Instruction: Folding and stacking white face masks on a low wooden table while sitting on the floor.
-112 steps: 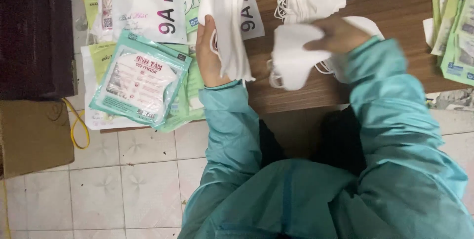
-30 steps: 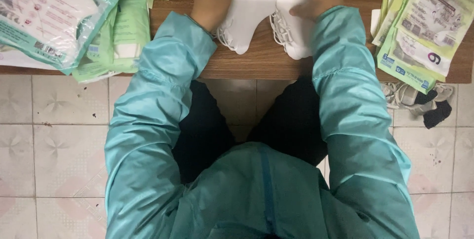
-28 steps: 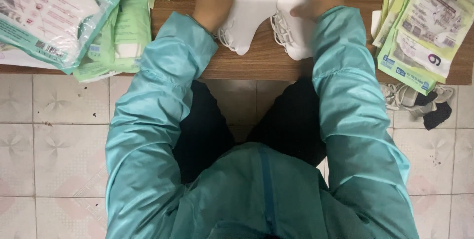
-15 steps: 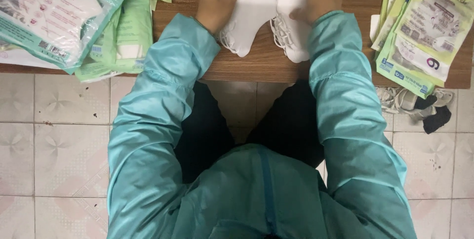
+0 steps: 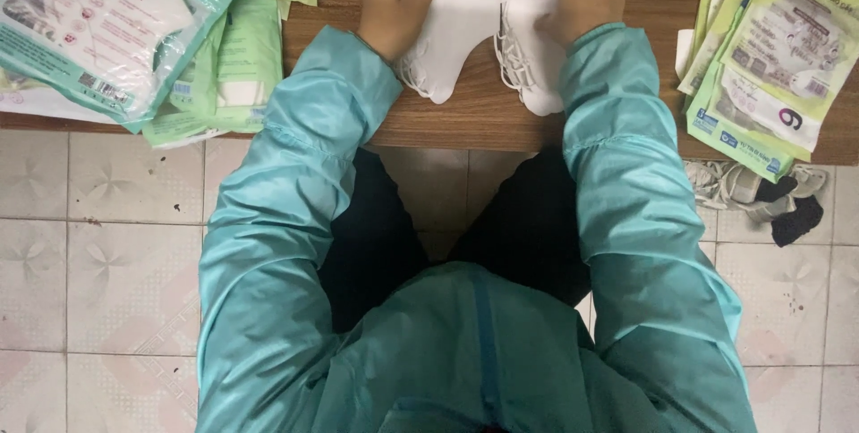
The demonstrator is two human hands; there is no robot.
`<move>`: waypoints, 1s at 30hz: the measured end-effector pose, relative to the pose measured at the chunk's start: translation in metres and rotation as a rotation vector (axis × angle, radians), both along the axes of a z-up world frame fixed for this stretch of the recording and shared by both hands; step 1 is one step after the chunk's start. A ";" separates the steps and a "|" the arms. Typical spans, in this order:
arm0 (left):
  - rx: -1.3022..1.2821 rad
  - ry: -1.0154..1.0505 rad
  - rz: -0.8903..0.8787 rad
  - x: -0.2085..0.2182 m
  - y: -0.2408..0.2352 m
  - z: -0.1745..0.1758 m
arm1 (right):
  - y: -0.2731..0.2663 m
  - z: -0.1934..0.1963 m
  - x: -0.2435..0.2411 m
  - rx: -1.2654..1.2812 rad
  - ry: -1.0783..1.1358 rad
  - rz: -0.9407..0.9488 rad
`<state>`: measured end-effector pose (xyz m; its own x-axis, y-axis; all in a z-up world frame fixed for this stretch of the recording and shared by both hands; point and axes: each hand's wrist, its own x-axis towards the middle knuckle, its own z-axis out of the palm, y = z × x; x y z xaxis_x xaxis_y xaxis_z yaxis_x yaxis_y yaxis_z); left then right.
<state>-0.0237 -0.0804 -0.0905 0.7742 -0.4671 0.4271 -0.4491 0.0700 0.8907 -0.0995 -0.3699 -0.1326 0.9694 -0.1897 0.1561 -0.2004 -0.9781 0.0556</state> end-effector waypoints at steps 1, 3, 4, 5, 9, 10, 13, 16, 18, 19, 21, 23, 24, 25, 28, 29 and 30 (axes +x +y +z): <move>0.000 0.001 0.000 0.000 0.000 0.000 | -0.002 -0.002 -0.001 0.000 0.001 0.000; 0.090 -0.035 0.054 0.002 0.000 0.001 | -0.005 -0.004 -0.003 -0.050 -0.152 0.056; 0.090 -0.036 0.054 0.002 0.000 0.002 | -0.005 -0.001 -0.003 -0.051 -0.153 0.056; 0.085 -0.033 0.054 0.000 0.000 0.003 | -0.005 0.002 -0.004 -0.040 -0.121 0.041; 0.074 0.017 0.056 -0.003 0.000 0.005 | -0.004 0.009 -0.008 -0.023 -0.179 0.061; 0.074 0.016 0.056 -0.002 -0.001 0.005 | -0.004 0.009 -0.008 -0.022 -0.180 0.061; 0.076 -0.011 0.050 -0.001 -0.001 0.004 | -0.005 0.008 -0.009 -0.017 -0.166 0.048; 0.095 -0.012 0.073 -0.002 0.000 0.003 | -0.006 0.005 -0.009 -0.015 -0.311 0.109; 0.097 -0.004 0.093 -0.003 -0.001 0.005 | -0.004 0.008 -0.010 -0.015 -0.308 0.088; 0.098 -0.006 0.092 -0.002 -0.001 0.004 | -0.005 0.006 -0.009 -0.014 -0.309 0.087; 0.096 -0.031 0.106 -0.001 -0.001 0.003 | -0.006 0.003 -0.008 -0.060 -0.265 0.088; 0.091 -0.010 0.102 -0.002 -0.001 0.004 | -0.005 0.005 -0.009 -0.043 -0.248 0.090; 0.085 0.012 0.098 -0.003 -0.001 0.005 | -0.004 0.007 -0.010 -0.026 -0.230 0.093; 0.086 0.012 0.098 -0.002 -0.001 0.004 | -0.005 0.006 -0.009 -0.025 -0.230 0.092; 0.092 0.012 0.095 -0.001 -0.001 0.001 | -0.005 0.002 -0.008 -0.054 -0.195 0.090; 0.100 0.006 0.097 0.000 -0.001 0.000 | -0.005 0.000 -0.007 -0.096 -0.205 0.081; 0.107 0.000 0.099 0.001 -0.001 -0.002 | -0.005 -0.001 -0.006 -0.138 -0.216 0.071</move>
